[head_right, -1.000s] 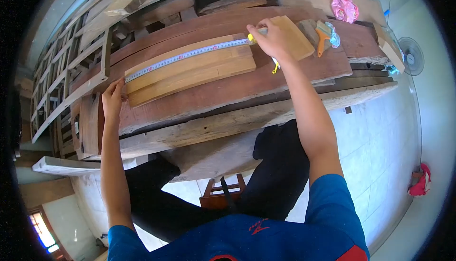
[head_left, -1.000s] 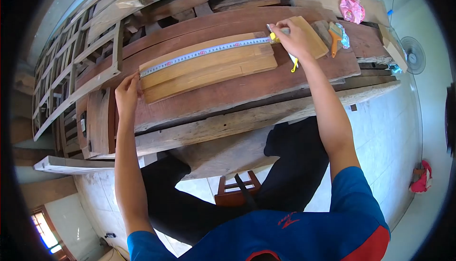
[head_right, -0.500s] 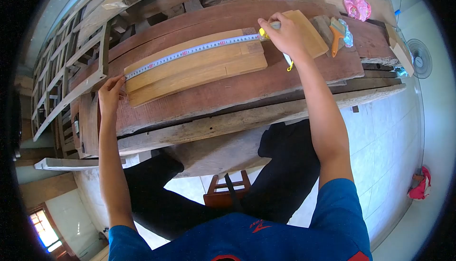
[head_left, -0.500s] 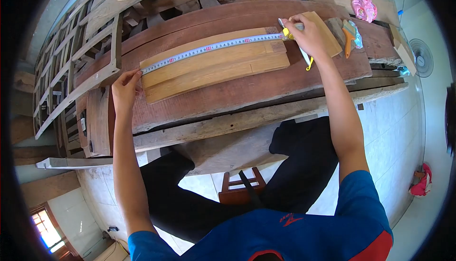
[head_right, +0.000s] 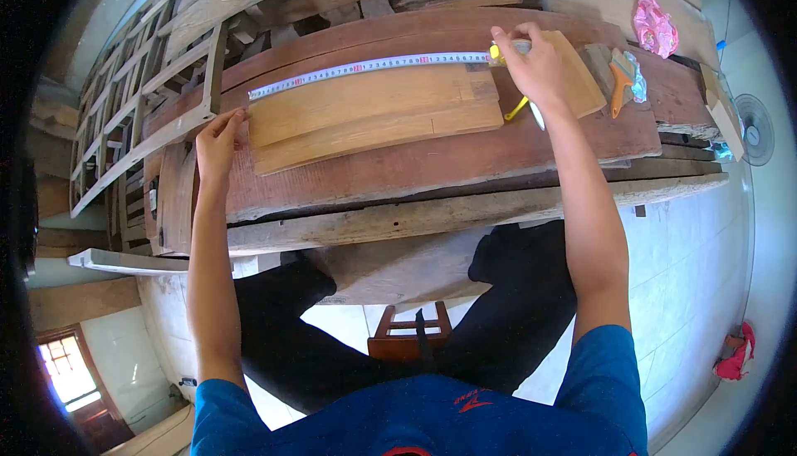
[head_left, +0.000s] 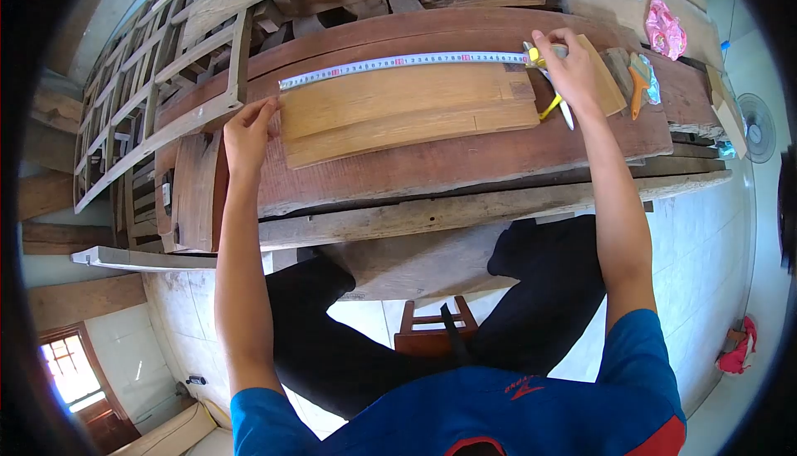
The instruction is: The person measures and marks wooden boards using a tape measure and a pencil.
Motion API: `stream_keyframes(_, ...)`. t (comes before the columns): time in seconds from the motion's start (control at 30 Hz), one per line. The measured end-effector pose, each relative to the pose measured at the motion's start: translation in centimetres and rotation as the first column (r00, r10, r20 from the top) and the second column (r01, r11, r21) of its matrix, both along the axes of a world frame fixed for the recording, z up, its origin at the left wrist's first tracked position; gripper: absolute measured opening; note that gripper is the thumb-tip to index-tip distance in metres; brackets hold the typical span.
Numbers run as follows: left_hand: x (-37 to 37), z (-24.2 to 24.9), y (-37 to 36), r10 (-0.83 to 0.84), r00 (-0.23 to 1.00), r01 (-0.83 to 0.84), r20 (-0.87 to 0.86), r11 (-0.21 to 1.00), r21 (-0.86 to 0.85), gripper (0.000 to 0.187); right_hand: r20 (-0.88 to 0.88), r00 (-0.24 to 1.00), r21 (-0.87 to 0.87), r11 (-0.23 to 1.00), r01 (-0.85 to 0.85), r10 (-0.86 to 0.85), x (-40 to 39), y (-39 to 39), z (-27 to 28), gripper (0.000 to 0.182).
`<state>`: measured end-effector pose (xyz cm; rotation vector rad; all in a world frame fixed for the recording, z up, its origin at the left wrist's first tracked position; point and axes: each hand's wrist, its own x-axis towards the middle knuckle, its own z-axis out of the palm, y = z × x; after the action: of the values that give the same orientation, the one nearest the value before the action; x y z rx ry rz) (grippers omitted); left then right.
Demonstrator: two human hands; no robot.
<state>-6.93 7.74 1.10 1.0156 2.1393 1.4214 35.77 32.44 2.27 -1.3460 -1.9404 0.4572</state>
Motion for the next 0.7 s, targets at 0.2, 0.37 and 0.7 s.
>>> stream_keyframes(0.2,0.0,-0.6,0.5,0.037,0.998,-0.035,-0.045,0.999,0.04,0.026,-0.042,0.999,-0.025,1.0,0.002,-0.003,-0.4,0.8,-0.6,0.054)
stream_keyframes(0.37,-1.6,-1.9,0.6,-0.033,0.998,0.031,-0.059,0.999,-0.034,0.029,-0.008,0.999,-0.024,0.999,-0.034,0.034,0.2,1.8,-0.9,0.053)
stream_keyframes(0.7,-0.9,-1.3,0.9,-0.046,0.998,0.041,-0.053,0.995,-0.093,0.029,0.021,0.999,-0.029,0.999,-0.039,0.039,0.2,2.3,-1.7,0.053)
